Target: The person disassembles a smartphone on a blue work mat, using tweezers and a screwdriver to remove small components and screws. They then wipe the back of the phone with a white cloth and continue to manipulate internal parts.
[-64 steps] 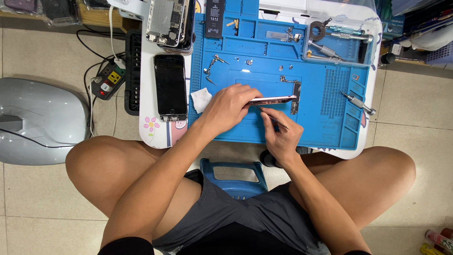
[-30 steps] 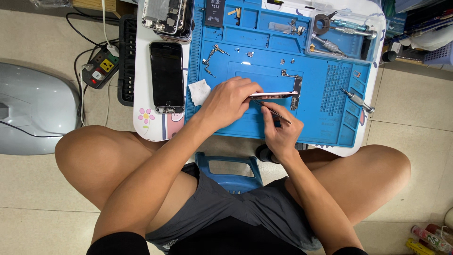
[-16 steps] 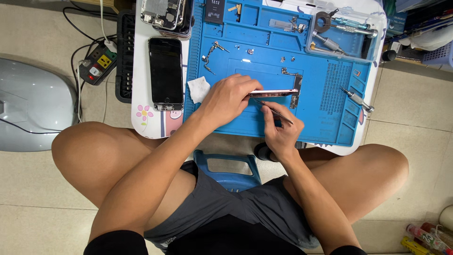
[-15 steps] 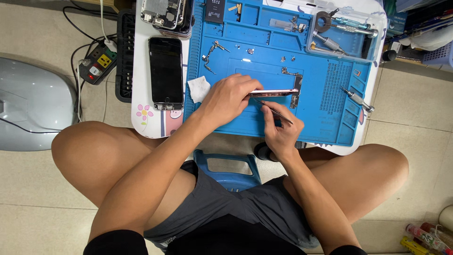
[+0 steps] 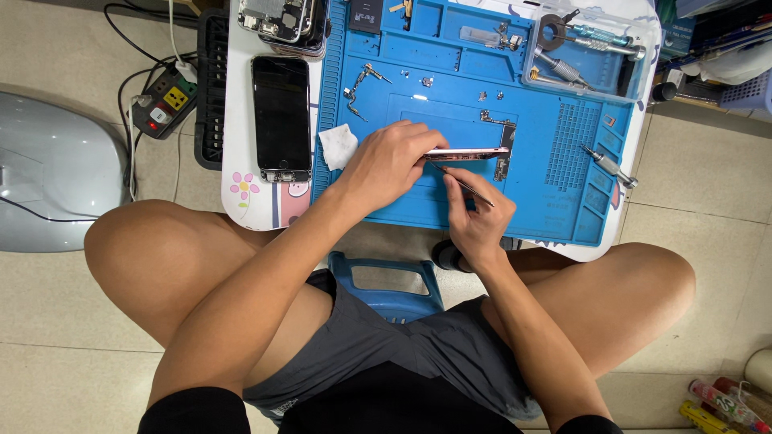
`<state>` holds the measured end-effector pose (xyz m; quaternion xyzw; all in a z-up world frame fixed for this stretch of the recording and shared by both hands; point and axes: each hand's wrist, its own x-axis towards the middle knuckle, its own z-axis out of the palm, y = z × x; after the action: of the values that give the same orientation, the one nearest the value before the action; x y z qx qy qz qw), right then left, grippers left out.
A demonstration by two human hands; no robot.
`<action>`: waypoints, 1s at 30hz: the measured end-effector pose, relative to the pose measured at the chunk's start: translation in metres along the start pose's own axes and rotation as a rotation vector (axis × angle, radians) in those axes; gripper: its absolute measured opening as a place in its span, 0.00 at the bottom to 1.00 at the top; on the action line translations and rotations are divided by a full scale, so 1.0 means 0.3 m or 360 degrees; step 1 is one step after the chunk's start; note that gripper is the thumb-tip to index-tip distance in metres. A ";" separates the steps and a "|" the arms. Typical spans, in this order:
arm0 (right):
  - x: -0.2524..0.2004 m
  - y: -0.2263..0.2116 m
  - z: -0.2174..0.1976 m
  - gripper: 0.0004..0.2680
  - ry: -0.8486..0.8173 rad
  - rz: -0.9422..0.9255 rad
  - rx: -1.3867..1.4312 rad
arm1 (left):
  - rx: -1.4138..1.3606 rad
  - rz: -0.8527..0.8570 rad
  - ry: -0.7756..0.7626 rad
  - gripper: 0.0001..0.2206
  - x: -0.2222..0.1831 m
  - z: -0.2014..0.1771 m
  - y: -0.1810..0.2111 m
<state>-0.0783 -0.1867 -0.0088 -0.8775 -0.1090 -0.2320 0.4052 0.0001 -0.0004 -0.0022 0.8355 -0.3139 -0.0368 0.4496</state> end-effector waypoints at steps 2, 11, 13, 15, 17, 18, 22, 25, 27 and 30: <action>0.001 -0.004 0.000 0.03 0.0005 0.0001 0.0000 | 0.0008 -0.0001 0.0001 0.16 -0.002 0.004 -0.002; 0.001 -0.013 -0.005 0.03 -0.0016 0.0035 -0.0003 | 0.0024 -0.0002 0.0012 0.15 -0.003 -0.003 0.004; -0.001 -0.011 -0.004 0.04 -0.0027 0.0038 -0.0012 | 0.0015 0.0002 0.0018 0.15 -0.003 -0.004 0.005; -0.004 -0.005 -0.001 0.04 -0.0018 0.0034 -0.0029 | 0.0005 0.0011 0.0021 0.15 -0.002 -0.007 0.006; -0.007 -0.005 -0.002 0.04 -0.0017 0.0040 -0.0035 | 0.0003 0.0011 0.0022 0.15 -0.003 -0.003 0.004; -0.008 -0.005 -0.002 0.04 -0.0015 0.0046 -0.0040 | 0.0001 0.0012 0.0023 0.15 -0.003 -0.002 0.002; -0.001 -0.014 -0.005 0.04 -0.0026 0.0039 -0.0027 | 0.0005 0.0010 0.0023 0.15 -0.001 -0.002 0.004; -0.001 -0.011 -0.005 0.04 -0.0028 0.0046 -0.0029 | 0.0018 -0.0007 0.0014 0.15 -0.003 -0.004 0.004; 0.005 -0.019 -0.008 0.04 -0.0035 0.0038 -0.0011 | 0.0012 -0.0009 0.0011 0.16 -0.003 -0.001 0.002; -0.002 -0.014 -0.003 0.04 -0.0020 0.0043 -0.0037 | 0.0004 -0.0009 0.0007 0.16 -0.003 -0.003 0.004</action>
<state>-0.0807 -0.1847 -0.0059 -0.8850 -0.0970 -0.2223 0.3975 -0.0010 0.0003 -0.0010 0.8370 -0.3106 -0.0359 0.4491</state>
